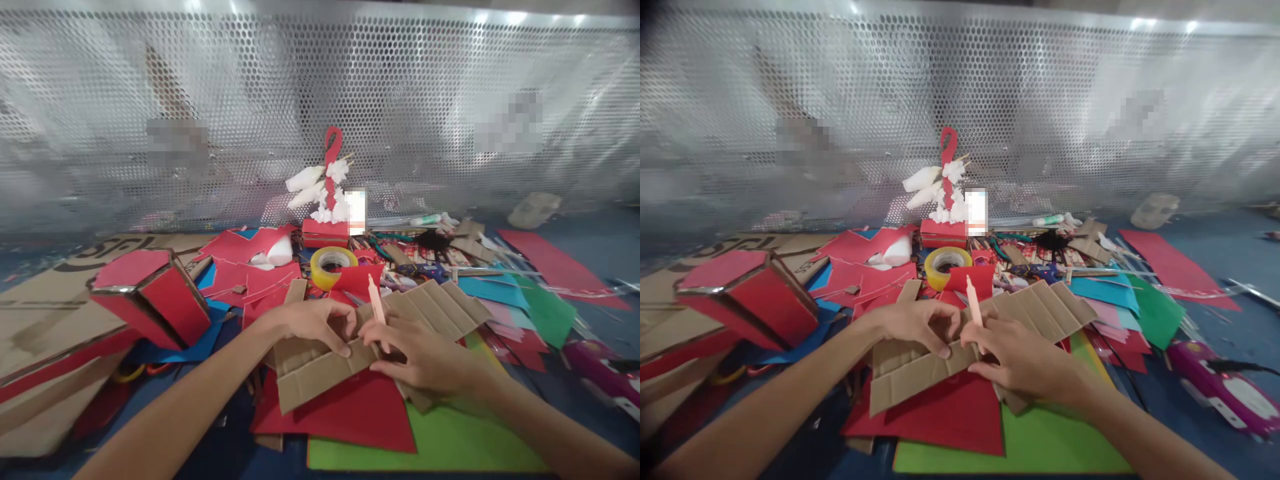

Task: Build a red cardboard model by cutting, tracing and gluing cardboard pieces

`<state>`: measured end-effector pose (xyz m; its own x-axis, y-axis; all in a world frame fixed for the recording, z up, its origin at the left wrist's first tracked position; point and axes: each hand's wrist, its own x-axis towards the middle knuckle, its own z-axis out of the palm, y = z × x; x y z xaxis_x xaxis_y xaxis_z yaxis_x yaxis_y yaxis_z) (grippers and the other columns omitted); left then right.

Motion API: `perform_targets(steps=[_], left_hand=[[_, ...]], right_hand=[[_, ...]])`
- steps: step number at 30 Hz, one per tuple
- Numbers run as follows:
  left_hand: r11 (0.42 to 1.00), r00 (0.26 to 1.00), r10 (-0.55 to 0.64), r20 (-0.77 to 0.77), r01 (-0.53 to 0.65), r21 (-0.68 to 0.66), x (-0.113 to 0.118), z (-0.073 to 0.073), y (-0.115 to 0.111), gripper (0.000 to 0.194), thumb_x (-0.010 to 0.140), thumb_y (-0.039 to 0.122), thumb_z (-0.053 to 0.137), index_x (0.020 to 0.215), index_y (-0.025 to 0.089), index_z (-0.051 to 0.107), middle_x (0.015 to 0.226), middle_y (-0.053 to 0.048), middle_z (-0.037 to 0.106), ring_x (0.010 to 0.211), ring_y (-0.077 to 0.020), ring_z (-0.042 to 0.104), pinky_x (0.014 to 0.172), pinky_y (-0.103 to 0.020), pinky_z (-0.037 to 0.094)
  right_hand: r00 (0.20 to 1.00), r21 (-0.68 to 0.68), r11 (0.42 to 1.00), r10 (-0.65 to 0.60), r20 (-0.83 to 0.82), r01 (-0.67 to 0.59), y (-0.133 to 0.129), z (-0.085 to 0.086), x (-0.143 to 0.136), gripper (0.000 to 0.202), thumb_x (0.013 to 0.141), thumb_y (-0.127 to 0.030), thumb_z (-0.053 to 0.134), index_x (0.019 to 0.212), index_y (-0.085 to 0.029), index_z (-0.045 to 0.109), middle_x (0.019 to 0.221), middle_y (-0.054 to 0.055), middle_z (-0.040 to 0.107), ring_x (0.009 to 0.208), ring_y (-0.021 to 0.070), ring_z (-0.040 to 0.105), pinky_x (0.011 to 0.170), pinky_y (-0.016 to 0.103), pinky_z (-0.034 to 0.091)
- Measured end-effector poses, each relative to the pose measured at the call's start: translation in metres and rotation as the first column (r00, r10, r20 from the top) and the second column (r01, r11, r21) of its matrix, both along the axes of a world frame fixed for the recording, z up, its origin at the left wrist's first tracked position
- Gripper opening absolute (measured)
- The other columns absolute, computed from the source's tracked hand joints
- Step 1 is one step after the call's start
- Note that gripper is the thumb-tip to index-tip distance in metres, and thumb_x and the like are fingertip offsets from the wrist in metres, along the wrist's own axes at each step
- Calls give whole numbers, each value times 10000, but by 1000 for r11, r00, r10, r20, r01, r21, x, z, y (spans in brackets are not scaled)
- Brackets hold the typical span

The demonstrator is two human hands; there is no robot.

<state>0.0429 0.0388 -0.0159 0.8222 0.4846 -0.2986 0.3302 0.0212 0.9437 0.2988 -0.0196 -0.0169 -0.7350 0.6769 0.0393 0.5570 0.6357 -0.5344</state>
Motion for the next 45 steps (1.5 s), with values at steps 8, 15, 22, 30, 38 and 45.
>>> perform_targets(steps=[8,15,22,30,38,45], left_hand=[[957,982,-11,-188,65,284,7,9,9,483,668,392,873,921,214,503,851,38,543,753,-146,502,655,-275,374],[826,936,199,-290,0,564,8,23,-16,344,790,333,778,1053,204,598,1005,-35,630,886,-210,596,731,-323,427],[624,899,201,-390,190,758,-19,26,-59,127,975,264,554,986,219,673,1085,-66,622,967,-219,606,818,-330,427],[724,615,368,-697,281,630,-26,44,-92,259,820,178,614,1069,237,652,1069,-98,704,887,-281,685,672,-331,422],[774,550,430,-716,183,606,-24,40,-99,285,827,145,568,1095,228,615,1010,-114,718,905,-311,700,639,-330,406],[752,537,453,-712,199,628,-26,29,-98,325,817,147,569,1127,225,625,930,-95,714,895,-313,698,685,-349,423]], right_hand=[[997,8,1000,-19,71,19,5,12,-2,244,908,-304,697,1118,-245,589,904,14,620,822,191,559,705,284,381],[1000,73,997,-30,-8,31,9,1,-3,237,856,-215,693,1048,-221,553,877,12,595,804,183,523,698,277,358],[999,38,999,-4,-44,6,11,-3,-3,240,851,-237,693,1035,-220,539,897,9,581,839,185,525,729,281,361],[999,29,999,36,-37,-35,15,-1,-2,202,851,-234,703,989,-218,556,949,22,595,881,191,522,758,284,372],[997,-4,1000,-3,-83,3,16,-5,0,206,856,-247,748,1003,-229,604,950,22,599,884,196,528,775,292,391],[996,-22,999,-34,-83,32,16,-6,0,206,856,-239,751,1018,-235,624,897,7,594,846,182,526,748,281,388]])
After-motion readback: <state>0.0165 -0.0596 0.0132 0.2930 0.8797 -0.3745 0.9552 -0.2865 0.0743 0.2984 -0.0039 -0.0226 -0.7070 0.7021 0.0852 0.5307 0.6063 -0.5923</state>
